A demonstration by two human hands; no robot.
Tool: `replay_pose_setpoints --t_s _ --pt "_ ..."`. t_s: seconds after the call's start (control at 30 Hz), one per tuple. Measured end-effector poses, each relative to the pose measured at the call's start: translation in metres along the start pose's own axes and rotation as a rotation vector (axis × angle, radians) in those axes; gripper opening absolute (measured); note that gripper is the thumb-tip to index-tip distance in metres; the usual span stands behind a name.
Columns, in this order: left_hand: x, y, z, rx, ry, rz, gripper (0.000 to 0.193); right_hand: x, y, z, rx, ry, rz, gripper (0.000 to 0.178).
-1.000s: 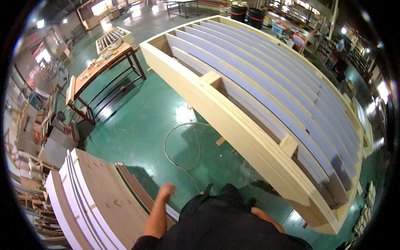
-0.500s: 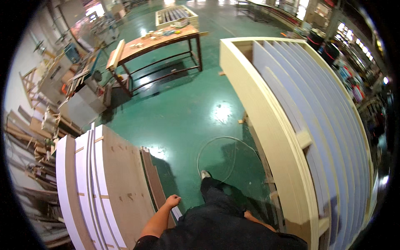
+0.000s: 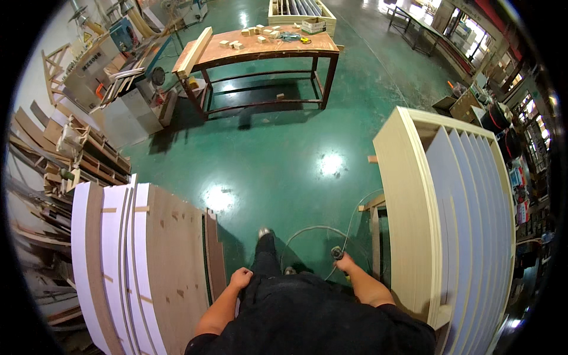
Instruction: The person uses a nail gun to attach wooden slats to a large curved wooden frame. They then pick up a small wooden block and fit it into the frame structure. The person continues to secure the frame components using the nail gun.
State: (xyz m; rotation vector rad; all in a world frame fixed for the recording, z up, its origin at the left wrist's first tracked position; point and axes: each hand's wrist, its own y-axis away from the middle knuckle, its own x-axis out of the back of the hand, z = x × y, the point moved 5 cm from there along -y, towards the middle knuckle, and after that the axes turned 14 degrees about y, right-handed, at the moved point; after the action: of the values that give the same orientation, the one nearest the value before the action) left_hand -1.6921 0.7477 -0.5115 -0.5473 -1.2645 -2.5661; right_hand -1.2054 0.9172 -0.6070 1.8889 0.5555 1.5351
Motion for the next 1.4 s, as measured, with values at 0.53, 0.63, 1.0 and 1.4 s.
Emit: replay_pose_setpoints --t_s 0.53,0.63,1.0,1.4 --pt "0.184 -0.431 0.273 -0.063 -0.308 -0.217 0.036 0.194 -0.148 -0.184 -0.219 -0.312 -0.180 0.052" --pt "0.206 -0.505 0.386 -0.083 0.085 -0.122 0.029 0.205 -0.170 -0.205 -0.451 -0.179 -0.374 0.041" --pt "0.171 -0.617 0.603 -0.133 0.129 -0.105 0.028 0.413 -0.498 -0.278 0.028 -0.020 -0.198 0.047" --pt "0.167 -0.785 0.740 0.093 0.103 -0.172 0.033 1.193 -0.592 -0.570 0.604 0.195 1.613 0.074"
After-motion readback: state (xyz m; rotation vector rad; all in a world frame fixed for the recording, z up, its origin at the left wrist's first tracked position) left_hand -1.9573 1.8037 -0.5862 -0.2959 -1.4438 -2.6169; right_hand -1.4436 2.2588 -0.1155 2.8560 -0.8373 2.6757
